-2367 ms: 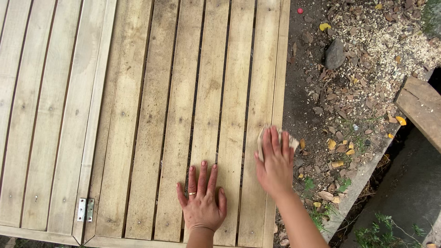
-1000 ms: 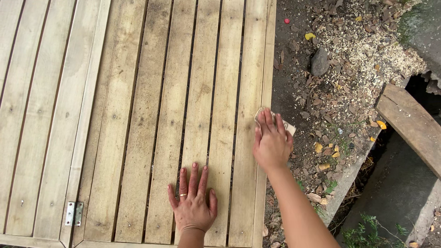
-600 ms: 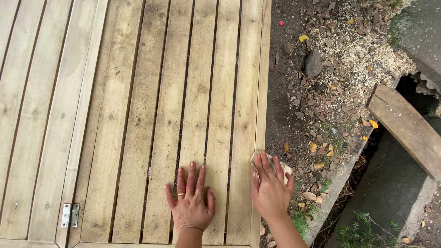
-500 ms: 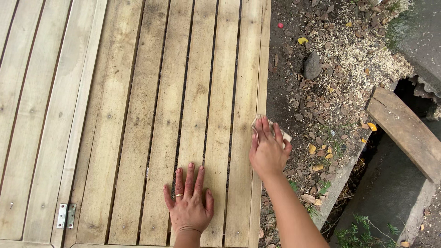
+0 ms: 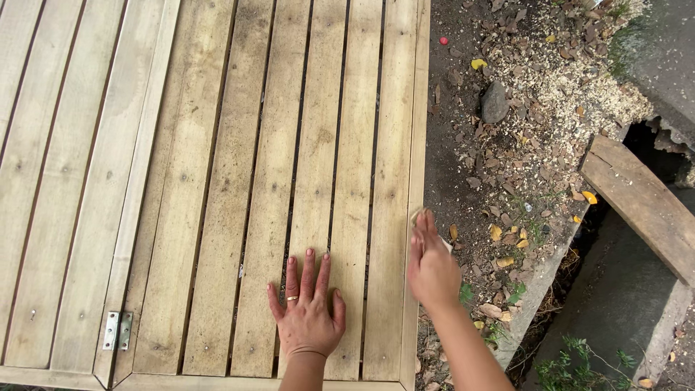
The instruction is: The person sands the slatted surface of a large wooden folding panel outdoors, rubbing a sheet of sandpaper by hand across the planks. They work over different sections of the panel, repositioning the sandpaper and steadying the wood with the other hand as they cover new areas.
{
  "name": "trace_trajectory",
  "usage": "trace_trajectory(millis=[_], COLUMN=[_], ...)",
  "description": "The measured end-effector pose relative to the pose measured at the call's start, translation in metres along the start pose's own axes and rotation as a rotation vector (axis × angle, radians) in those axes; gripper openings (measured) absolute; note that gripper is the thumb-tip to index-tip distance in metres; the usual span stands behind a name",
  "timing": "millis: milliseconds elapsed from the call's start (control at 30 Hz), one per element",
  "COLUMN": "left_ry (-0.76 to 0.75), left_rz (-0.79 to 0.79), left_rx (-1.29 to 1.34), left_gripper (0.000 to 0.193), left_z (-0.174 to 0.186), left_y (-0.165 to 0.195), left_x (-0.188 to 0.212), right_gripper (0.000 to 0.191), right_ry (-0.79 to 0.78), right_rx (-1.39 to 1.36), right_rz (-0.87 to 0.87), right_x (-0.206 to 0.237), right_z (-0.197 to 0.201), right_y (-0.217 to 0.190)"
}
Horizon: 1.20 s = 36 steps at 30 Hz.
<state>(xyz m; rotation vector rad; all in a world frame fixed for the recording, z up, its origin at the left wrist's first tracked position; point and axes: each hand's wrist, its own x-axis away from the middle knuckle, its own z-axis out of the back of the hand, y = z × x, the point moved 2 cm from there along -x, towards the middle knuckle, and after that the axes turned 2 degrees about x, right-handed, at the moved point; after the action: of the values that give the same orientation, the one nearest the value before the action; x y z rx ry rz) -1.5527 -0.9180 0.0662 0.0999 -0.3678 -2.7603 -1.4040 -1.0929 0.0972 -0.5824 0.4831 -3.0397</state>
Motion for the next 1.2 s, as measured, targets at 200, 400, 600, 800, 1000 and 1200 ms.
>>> trace_trajectory(millis=[200, 400, 600, 800, 1000, 1200], left_ry=[-0.028, -0.060, 0.004, -0.221, -0.729, -0.782], left_rz=[0.007, 0.025, 0.022, 0.035, 0.187, 0.239], left_rx=[-0.022, -0.020, 0.012, 0.080, 0.101, 0.139], left_gripper=[0.069, 0.065, 0.071, 0.091, 0.115, 0.120], left_z=[-0.011, 0.006, 0.017, 0.024, 0.070, 0.076], left_y=[-0.003, 0.007, 0.016, 0.024, 0.030, 0.030], left_x=[0.006, 0.029, 0.107, 0.123, 0.104, 0.100], right_gripper=[0.047, 0.069, 0.084, 0.066, 0.082, 0.066], right_ry=[0.344, 0.158, -0.213, 0.156, -0.206, 0.150], right_rx=[-0.484, -0.069, 0.236, 0.194, 0.337, 0.287], right_rz=[0.101, 0.331, 0.222, 0.227, 0.097, 0.207], right_x=[-0.019, 0.165, 0.205, 0.131, 0.252, 0.142], right_z=[-0.011, -0.048, -0.077, -0.050, -0.070, -0.061], right_y=[0.001, 0.053, 0.087, 0.048, 0.077, 0.048])
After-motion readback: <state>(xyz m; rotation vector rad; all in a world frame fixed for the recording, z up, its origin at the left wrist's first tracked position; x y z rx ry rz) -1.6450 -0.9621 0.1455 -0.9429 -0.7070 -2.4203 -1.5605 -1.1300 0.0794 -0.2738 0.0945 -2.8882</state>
